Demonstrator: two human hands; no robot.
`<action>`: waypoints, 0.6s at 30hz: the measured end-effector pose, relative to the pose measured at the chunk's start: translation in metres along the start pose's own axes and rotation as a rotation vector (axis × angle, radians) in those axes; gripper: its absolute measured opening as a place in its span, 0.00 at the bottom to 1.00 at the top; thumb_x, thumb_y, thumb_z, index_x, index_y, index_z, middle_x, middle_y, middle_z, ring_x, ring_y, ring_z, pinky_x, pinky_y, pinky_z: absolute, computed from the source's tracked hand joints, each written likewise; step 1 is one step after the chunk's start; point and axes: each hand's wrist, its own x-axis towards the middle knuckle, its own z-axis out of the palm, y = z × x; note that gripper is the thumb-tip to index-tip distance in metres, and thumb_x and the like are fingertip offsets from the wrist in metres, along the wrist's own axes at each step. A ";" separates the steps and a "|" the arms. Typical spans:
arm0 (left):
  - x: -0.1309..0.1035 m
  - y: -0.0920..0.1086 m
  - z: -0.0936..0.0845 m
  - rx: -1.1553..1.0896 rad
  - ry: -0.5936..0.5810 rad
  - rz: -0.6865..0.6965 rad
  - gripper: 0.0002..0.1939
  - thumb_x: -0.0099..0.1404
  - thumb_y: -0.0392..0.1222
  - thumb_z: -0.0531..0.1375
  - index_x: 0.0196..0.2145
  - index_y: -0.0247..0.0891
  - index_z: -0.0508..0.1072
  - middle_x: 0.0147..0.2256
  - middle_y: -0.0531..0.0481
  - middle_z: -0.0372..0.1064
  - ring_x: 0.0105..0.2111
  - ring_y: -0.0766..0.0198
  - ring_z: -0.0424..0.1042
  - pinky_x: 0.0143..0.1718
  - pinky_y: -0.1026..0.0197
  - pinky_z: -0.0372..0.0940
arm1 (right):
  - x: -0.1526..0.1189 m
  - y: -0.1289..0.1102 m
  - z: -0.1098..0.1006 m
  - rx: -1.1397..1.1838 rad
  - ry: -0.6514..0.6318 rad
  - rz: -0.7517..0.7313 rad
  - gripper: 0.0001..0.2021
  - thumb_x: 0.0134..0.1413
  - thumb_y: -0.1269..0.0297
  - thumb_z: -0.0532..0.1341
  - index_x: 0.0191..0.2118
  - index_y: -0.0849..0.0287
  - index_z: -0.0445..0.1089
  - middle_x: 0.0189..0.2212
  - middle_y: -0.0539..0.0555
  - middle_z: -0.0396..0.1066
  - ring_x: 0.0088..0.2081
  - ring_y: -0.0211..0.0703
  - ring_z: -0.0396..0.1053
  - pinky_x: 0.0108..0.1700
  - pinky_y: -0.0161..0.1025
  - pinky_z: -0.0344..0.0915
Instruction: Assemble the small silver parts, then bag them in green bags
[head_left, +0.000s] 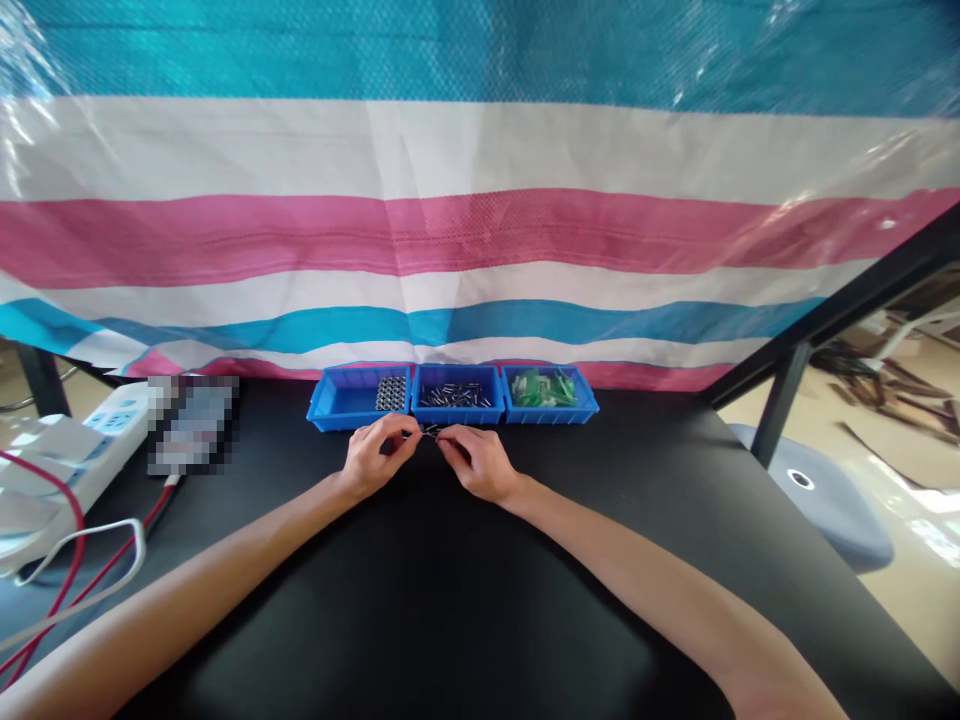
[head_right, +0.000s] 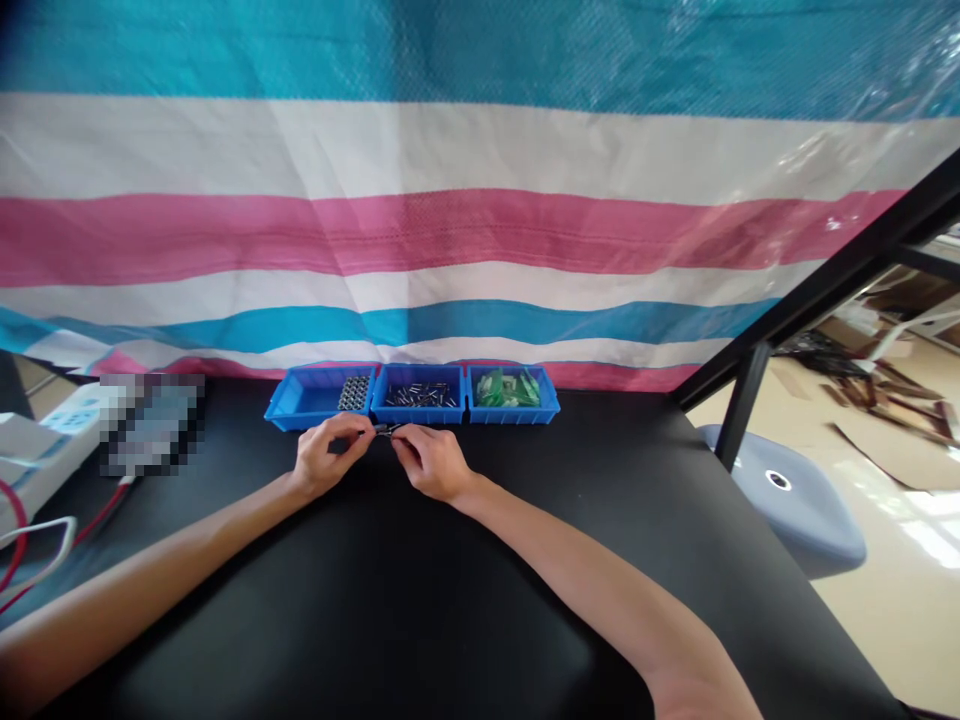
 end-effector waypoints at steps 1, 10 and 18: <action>0.000 0.000 0.000 0.009 0.011 -0.002 0.07 0.62 0.34 0.62 0.38 0.38 0.70 0.33 0.51 0.75 0.23 0.72 0.71 0.26 0.69 0.66 | 0.000 0.000 0.000 -0.003 0.005 0.004 0.08 0.63 0.67 0.53 0.39 0.60 0.69 0.33 0.54 0.74 0.33 0.41 0.73 0.37 0.35 0.67; 0.001 0.003 0.000 0.039 0.063 -0.024 0.06 0.62 0.35 0.63 0.38 0.38 0.72 0.32 0.52 0.78 0.23 0.71 0.72 0.27 0.68 0.68 | -0.001 0.002 0.002 -0.014 0.028 0.012 0.08 0.64 0.65 0.54 0.41 0.59 0.69 0.34 0.54 0.75 0.34 0.41 0.74 0.38 0.34 0.68; 0.001 0.004 0.000 0.052 0.060 -0.026 0.06 0.62 0.35 0.63 0.38 0.38 0.73 0.32 0.53 0.78 0.22 0.72 0.72 0.27 0.68 0.68 | -0.001 0.002 0.003 -0.023 0.039 0.005 0.08 0.64 0.65 0.54 0.41 0.59 0.69 0.35 0.55 0.76 0.35 0.41 0.75 0.39 0.34 0.69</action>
